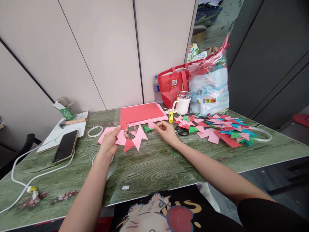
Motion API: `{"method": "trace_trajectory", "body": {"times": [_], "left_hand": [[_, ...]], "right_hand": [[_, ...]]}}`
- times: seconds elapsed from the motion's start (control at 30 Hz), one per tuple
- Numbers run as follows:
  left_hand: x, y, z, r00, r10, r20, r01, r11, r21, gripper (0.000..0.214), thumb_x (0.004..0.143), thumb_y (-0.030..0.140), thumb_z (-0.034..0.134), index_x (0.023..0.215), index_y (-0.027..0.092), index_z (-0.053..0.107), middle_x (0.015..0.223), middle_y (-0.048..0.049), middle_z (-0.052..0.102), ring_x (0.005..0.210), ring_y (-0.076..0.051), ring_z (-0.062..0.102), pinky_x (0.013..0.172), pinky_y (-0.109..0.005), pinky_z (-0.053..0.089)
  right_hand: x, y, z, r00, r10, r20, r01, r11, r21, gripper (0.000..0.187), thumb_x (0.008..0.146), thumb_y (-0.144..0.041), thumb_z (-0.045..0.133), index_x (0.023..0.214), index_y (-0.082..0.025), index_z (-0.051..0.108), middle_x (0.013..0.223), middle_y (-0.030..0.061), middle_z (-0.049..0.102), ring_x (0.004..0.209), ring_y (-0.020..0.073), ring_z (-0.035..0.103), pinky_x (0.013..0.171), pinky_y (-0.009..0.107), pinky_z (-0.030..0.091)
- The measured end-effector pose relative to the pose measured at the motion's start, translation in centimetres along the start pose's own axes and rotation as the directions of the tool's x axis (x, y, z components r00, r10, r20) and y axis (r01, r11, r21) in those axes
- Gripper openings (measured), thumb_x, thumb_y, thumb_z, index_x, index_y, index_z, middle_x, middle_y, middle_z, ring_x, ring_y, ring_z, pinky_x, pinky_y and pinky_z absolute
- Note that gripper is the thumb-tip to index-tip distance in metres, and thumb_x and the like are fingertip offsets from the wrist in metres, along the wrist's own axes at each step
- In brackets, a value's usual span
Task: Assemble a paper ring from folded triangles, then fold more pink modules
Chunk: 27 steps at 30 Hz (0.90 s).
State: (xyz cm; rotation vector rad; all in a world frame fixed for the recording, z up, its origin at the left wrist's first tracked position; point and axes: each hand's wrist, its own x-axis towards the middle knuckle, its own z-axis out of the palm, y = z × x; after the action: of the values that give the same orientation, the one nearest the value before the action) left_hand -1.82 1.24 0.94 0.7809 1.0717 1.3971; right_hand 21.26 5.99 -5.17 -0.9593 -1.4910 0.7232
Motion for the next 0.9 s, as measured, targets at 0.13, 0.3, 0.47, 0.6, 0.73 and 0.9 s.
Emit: {"method": "trace_trajectory", "body": {"times": [0.13, 0.3, 0.47, 0.6, 0.73, 0.9], "left_hand": [[0.6, 0.2, -0.6, 0.99, -0.137, -0.008, 0.136, 0.987, -0.085, 0.012, 0.081, 0.013, 0.052, 0.075, 0.008, 0.061, 0.063, -0.0071, 0.068, 0.04, -0.01, 0.057, 0.043, -0.023, 0.052], [0.0, -0.3, 0.0, 0.988, -0.125, 0.085, 0.121, 0.991, 0.053, 0.011, 0.077, 0.017, 0.059, 0.08, 0.007, 0.063, 0.066, -0.0087, 0.069, 0.044, -0.014, 0.06, 0.047, -0.027, 0.053], [-0.9, -1.0, 0.7, 0.971, -0.083, 0.223, 0.036, 0.977, 0.21, 0.024, 0.071, 0.027, 0.067, 0.084, 0.007, 0.065, 0.079, -0.0132, 0.071, 0.058, -0.018, 0.066, 0.054, -0.027, 0.053], [-1.4, -1.5, 1.2, 0.948, -0.091, 0.306, 0.004, 0.962, 0.273, 0.032, 0.068, 0.028, 0.07, 0.093, 0.01, 0.064, 0.083, -0.0121, 0.071, 0.068, -0.021, 0.068, 0.059, -0.028, 0.053], [-1.9, -1.5, 1.7, 0.93, -0.082, 0.358, -0.026, 0.958, 0.285, 0.034, 0.068, 0.031, 0.07, 0.096, 0.014, 0.061, 0.081, -0.0073, 0.07, 0.062, -0.019, 0.067, 0.054, -0.026, 0.051], [-2.2, -1.4, 2.0, 0.923, -0.078, 0.378, -0.035, 0.958, 0.284, 0.026, 0.069, 0.036, 0.068, 0.081, 0.013, 0.062, 0.07, -0.0044, 0.068, 0.057, -0.017, 0.065, 0.051, -0.024, 0.049]], "right_hand": [[-0.5, -0.5, 0.3, 0.998, -0.022, 0.059, 0.025, 0.999, -0.043, 0.019, 0.072, -0.035, 0.059, 0.069, -0.017, 0.057, 0.066, 0.0017, 0.061, 0.058, 0.0128, 0.055, 0.056, 0.025, 0.045], [-0.7, -0.5, 0.5, 0.992, 0.054, 0.115, -0.062, 0.996, 0.065, 0.022, 0.071, -0.038, 0.061, 0.065, -0.017, 0.058, 0.061, 0.0015, 0.061, 0.054, 0.0132, 0.055, 0.055, 0.026, 0.046], [-0.4, -0.4, 0.4, 0.975, 0.199, 0.104, -0.221, 0.926, 0.306, 0.026, 0.064, -0.042, 0.067, 0.062, -0.017, 0.061, 0.06, 0.0016, 0.063, 0.055, 0.0135, 0.057, 0.058, 0.028, 0.05], [-0.3, -0.8, 0.4, 0.974, 0.217, 0.061, -0.223, 0.888, 0.401, 0.025, 0.058, -0.036, 0.073, 0.058, -0.016, 0.059, 0.063, 0.0012, 0.062, 0.057, 0.0119, 0.057, 0.06, 0.027, 0.051], [-0.5, -1.4, 0.4, 0.989, 0.144, 0.046, -0.149, 0.886, 0.439, 0.029, 0.057, -0.03, 0.075, 0.078, -0.019, 0.059, 0.065, -0.0018, 0.06, 0.058, 0.0119, 0.056, 0.056, 0.026, 0.052], [-0.9, -1.8, 0.6, 0.999, 0.0, 0.053, -0.019, 0.933, 0.358, 0.019, 0.067, -0.032, 0.068, 0.08, -0.019, 0.063, 0.079, 0.0024, 0.06, 0.069, 0.0141, 0.057, 0.06, 0.029, 0.055]]}}
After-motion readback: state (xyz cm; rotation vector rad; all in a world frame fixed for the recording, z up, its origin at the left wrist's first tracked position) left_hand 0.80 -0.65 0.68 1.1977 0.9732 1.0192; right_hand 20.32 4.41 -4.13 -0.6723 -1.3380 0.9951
